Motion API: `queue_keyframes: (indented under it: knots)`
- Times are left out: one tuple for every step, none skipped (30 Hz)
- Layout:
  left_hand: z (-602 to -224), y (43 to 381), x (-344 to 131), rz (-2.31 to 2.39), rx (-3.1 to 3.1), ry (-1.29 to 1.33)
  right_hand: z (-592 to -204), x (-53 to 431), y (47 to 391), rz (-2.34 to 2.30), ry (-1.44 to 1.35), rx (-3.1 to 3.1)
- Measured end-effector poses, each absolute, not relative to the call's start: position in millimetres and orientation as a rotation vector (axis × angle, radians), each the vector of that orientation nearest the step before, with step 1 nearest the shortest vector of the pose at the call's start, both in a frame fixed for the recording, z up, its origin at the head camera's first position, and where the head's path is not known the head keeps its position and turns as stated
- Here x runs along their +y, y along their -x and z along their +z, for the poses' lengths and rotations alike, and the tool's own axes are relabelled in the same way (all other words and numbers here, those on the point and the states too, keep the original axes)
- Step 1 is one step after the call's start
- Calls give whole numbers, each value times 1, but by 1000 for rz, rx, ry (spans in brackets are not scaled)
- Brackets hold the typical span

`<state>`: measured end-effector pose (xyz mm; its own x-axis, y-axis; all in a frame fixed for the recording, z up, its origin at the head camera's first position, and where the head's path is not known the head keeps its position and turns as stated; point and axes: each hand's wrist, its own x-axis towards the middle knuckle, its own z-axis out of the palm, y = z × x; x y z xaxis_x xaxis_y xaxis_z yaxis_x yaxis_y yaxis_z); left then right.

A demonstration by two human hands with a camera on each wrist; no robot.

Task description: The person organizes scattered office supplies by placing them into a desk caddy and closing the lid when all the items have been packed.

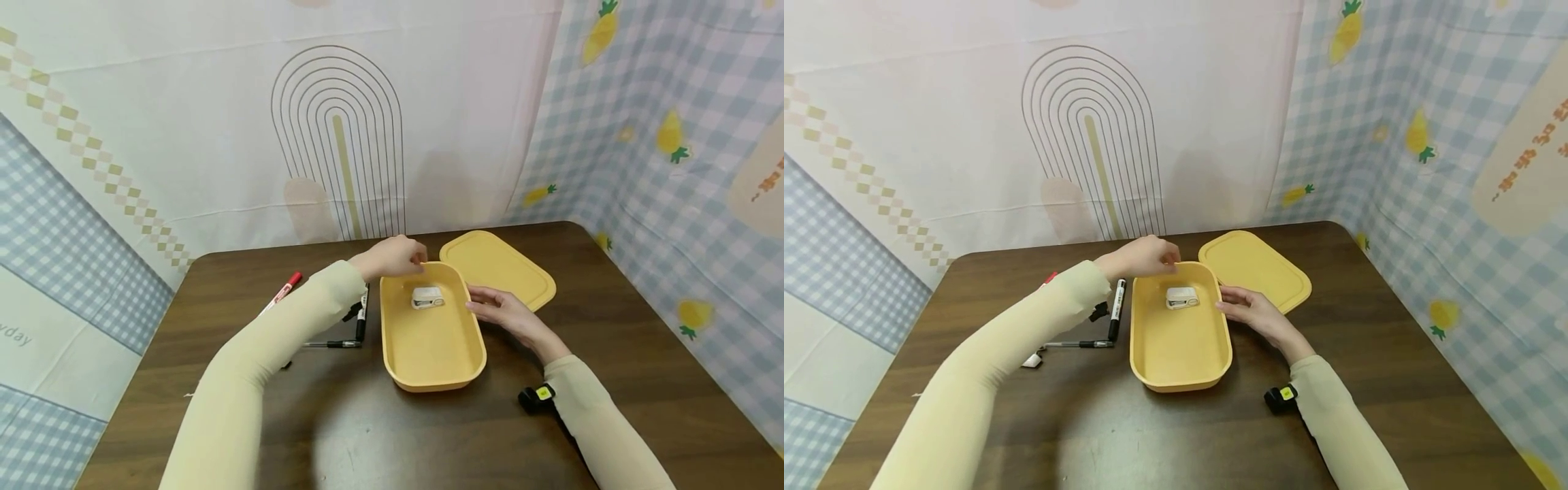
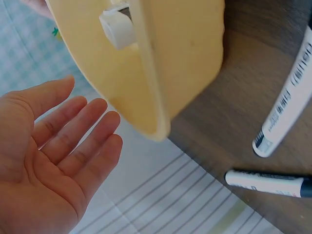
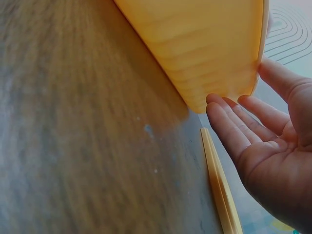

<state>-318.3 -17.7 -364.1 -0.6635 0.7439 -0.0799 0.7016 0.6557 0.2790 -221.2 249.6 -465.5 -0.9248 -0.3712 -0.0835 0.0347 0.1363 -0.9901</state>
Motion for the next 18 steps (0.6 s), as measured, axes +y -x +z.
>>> queue_keyframes:
  knots:
    - [-363,318,-20,343,2688,-1171,-466,250,221,-1852,329,2113]
    - [-361,318,-23,358,2687,-1155,-466,250,221,-1855,332,2112]
    - [-360,319,-26,366,2691,-1145,-466,250,221,-1858,334,2109]
    - [-358,319,-29,372,2696,-1129,-466,249,221,-1858,336,2105]
    - [-357,320,-33,377,2701,-1115,-466,249,221,-1859,336,2103]
    - [-355,320,-36,377,2710,-1102,-466,249,221,-1859,338,2100]
    - [-353,321,-39,377,2718,-1089,-466,249,221,-1857,338,2101]
    - [-352,322,-43,377,2726,-1077,-466,249,221,-1856,338,2101]
    - [-351,324,-46,374,2737,-1070,-466,249,222,-1854,335,2103]
    - [-350,325,-49,375,2743,-1061,-466,249,222,-1854,332,2105]
    - [-348,327,-51,381,2748,-1056,-466,249,222,-1854,327,2108]
    - [-347,328,-54,385,2753,-1051,-466,250,222,-1855,324,2110]
    - [-346,329,-57,391,2755,-1043,-466,250,222,-1858,319,2111]
    - [-345,330,-59,397,2758,-1035,-466,250,222,-1859,316,2111]
    - [-344,331,-62,403,2761,-1029,-466,250,222,-1862,314,2109]
    - [-343,331,-65,408,2762,-1021,-467,250,222,-1866,313,2106]
    - [-342,331,-67,414,2762,-1014,-467,250,222,-1867,313,2106]
    - [-342,331,-70,416,2764,-1010,-467,250,222,-1866,314,2106]
